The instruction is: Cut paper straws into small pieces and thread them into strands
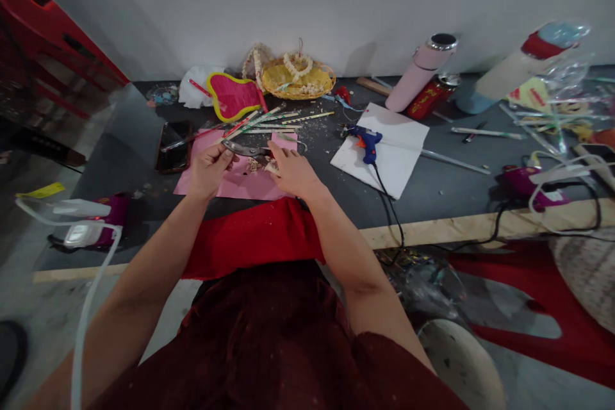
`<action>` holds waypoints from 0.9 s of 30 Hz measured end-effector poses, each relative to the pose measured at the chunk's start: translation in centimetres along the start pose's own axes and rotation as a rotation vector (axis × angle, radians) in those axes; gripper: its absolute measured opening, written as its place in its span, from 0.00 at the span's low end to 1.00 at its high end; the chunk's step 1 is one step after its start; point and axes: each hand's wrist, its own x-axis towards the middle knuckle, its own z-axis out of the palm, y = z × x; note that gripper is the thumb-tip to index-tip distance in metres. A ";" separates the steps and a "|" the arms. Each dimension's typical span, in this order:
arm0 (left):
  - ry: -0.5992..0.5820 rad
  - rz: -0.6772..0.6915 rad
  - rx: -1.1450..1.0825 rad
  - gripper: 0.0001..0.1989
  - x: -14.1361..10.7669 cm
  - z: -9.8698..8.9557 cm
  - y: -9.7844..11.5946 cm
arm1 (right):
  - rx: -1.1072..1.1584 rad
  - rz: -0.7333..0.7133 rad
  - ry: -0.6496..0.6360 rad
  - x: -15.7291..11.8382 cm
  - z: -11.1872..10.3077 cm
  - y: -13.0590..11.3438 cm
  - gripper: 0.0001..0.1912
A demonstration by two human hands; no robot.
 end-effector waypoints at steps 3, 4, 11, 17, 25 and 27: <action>-0.007 0.007 0.053 0.10 -0.1 0.1 0.3 | -0.054 0.033 -0.045 -0.1 -0.4 0.0 0.34; -0.004 0.008 0.068 0.10 -0.1 0.1 0.4 | -0.066 0.037 -0.049 -0.1 -0.5 -0.1 0.34; 0.010 0.051 0.076 0.11 0.0 -0.3 0.4 | -0.106 0.075 -0.047 -0.2 -1.1 -1.0 0.36; 0.029 0.083 0.126 0.12 -0.2 -0.3 0.9 | -0.114 0.088 -0.033 -0.3 -0.8 -1.2 0.31; 0.026 0.087 0.126 0.08 -0.1 -0.3 0.3 | -0.084 0.090 -0.028 -0.2 -0.4 -1.0 0.36; 0.022 0.078 0.127 0.08 -0.1 -0.4 0.3 | -0.079 0.064 -0.026 -0.1 -0.4 -0.8 0.37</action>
